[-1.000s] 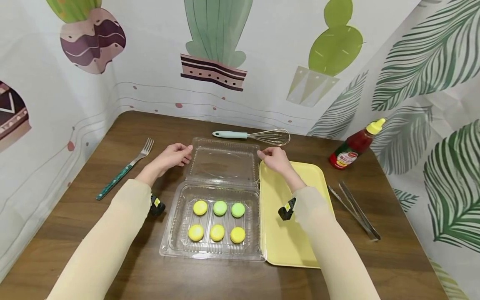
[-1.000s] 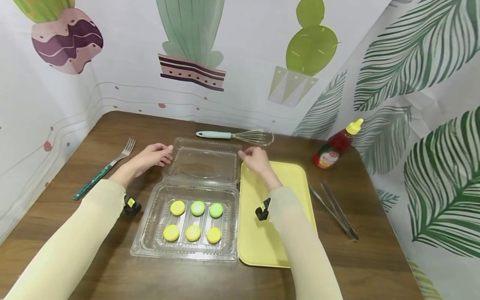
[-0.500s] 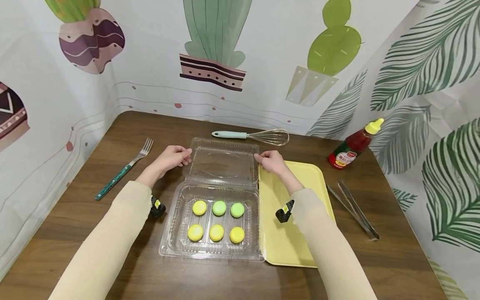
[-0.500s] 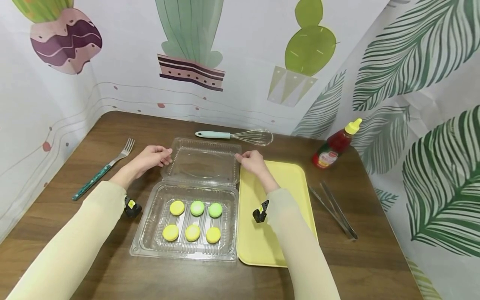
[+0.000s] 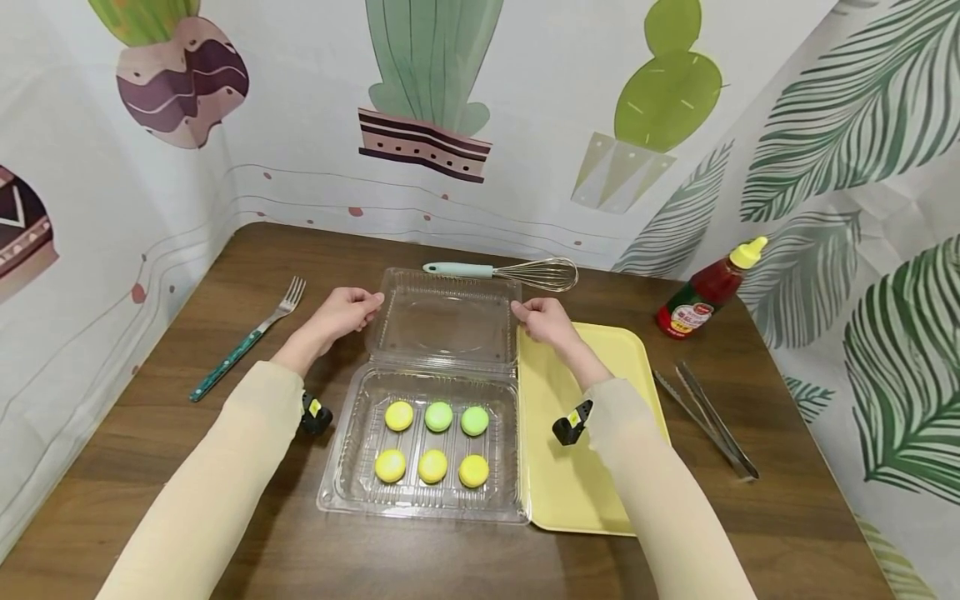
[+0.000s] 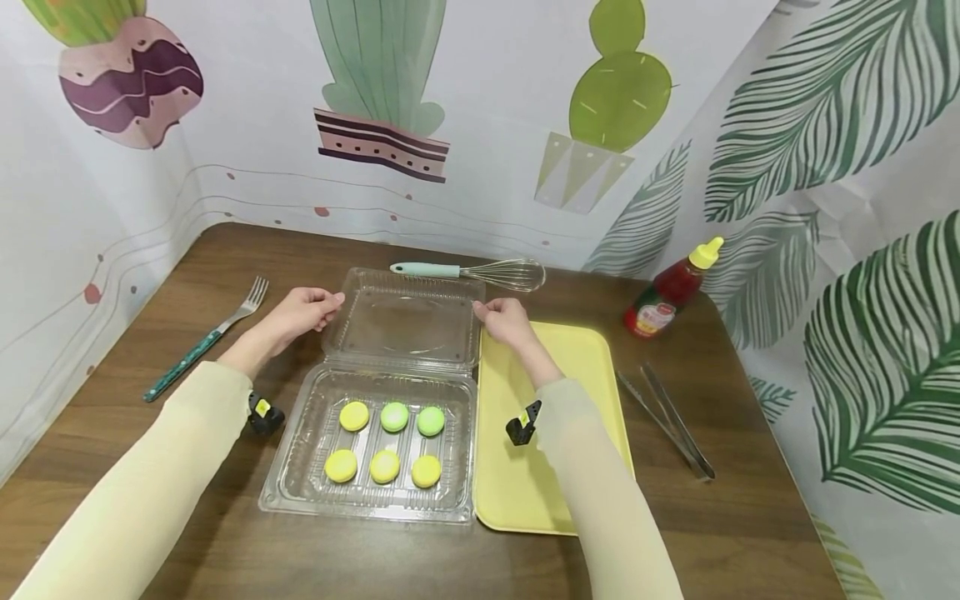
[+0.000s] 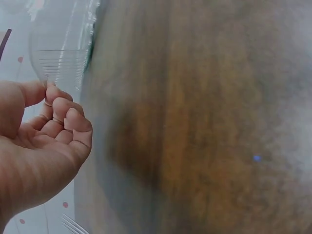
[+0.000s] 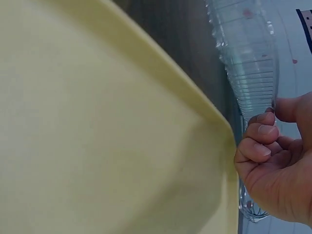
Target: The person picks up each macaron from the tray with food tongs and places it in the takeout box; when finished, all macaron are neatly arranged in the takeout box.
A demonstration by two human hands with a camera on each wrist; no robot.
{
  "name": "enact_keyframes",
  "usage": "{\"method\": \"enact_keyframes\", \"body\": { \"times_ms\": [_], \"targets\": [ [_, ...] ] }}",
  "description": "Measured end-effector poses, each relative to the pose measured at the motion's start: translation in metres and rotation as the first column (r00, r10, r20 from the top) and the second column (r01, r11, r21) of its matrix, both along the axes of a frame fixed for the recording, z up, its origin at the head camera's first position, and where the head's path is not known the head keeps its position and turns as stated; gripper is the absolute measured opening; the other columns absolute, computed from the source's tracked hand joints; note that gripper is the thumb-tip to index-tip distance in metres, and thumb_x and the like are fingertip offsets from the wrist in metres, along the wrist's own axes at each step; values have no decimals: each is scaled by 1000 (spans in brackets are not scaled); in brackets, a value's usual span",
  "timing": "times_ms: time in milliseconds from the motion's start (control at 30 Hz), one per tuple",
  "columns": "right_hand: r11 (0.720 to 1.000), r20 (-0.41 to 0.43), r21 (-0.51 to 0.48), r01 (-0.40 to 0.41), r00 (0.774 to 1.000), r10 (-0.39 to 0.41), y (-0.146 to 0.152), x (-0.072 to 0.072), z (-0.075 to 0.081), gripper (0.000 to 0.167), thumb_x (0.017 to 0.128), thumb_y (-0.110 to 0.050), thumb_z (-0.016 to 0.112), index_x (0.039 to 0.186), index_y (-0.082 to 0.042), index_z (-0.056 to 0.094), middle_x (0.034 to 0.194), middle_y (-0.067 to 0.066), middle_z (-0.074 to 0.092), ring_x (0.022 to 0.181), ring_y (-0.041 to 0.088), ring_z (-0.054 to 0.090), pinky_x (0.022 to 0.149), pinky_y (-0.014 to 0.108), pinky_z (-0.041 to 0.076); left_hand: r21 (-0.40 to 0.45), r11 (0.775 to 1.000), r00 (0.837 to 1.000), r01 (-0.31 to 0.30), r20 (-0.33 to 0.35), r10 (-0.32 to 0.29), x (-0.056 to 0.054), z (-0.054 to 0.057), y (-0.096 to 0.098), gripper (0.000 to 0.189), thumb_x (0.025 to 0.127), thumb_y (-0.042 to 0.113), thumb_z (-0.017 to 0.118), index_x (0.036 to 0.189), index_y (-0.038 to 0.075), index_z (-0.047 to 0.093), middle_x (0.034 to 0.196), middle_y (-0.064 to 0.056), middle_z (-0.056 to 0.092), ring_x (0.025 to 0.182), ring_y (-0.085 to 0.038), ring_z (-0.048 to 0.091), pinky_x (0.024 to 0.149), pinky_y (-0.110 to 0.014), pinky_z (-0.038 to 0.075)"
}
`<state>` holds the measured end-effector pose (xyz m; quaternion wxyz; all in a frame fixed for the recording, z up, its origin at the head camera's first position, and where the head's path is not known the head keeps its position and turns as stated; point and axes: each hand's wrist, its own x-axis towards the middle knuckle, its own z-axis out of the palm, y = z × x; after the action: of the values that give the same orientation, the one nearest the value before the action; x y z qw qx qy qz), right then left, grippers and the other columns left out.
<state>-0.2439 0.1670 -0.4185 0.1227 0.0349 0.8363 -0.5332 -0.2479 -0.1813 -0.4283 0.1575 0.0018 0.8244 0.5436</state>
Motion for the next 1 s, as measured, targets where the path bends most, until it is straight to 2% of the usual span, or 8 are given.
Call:
{"method": "enact_keyframes", "body": {
  "times_ms": [233, 400, 667, 867, 1000],
  "targets": [
    [1000, -18, -29, 0, 1000, -1, 1, 2, 12, 38, 104, -31, 55, 97, 7, 59, 68, -1, 48, 54, 8, 38, 53, 22, 34, 11, 1000, 999, -9, -32, 10, 2, 15, -3, 38, 106, 34, 51, 106, -4, 59, 76, 0, 48, 68, -11, 45, 69, -31, 42],
    [1000, -47, -24, -15, 999, 14, 2, 3, 23, 36, 105, -31, 53, 97, 3, 58, 67, -2, 47, 55, 8, 39, 53, 21, 34, 39, 999, 998, -26, -60, 29, 3, 24, -3, 39, 104, 36, 53, 104, -3, 59, 72, 3, 48, 66, -9, 44, 67, -30, 41],
    [996, -136, -88, -26, 991, 14, 2, 6, 41, 31, 105, -28, 53, 97, 2, 56, 64, -2, 44, 55, 8, 38, 51, 20, 30, 76, 996, 981, -47, -187, 61, 5, 36, -4, 43, 103, 38, 56, 107, -5, 62, 69, 5, 50, 64, -8, 44, 58, -25, 39],
    [996, -242, -78, -40, 970, 20, 7, 12, 48, 31, 103, -27, 57, 96, 3, 58, 64, -2, 46, 57, 9, 40, 53, 22, 33, 207, 977, 971, -52, -220, 98, 9, 43, -7, 38, 100, 32, 63, 101, -6, 64, 62, 5, 54, 54, -6, 47, 50, -21, 40],
    [991, -292, -121, -53, 956, 16, 9, 18, 52, 31, 102, -24, 60, 95, 6, 59, 63, -1, 49, 55, 10, 43, 53, 21, 36, 259, 965, 970, -31, -227, 92, 14, 47, -9, 35, 99, 32, 64, 97, -3, 64, 60, 2, 57, 50, -9, 52, 49, -21, 44]
  ]
}}
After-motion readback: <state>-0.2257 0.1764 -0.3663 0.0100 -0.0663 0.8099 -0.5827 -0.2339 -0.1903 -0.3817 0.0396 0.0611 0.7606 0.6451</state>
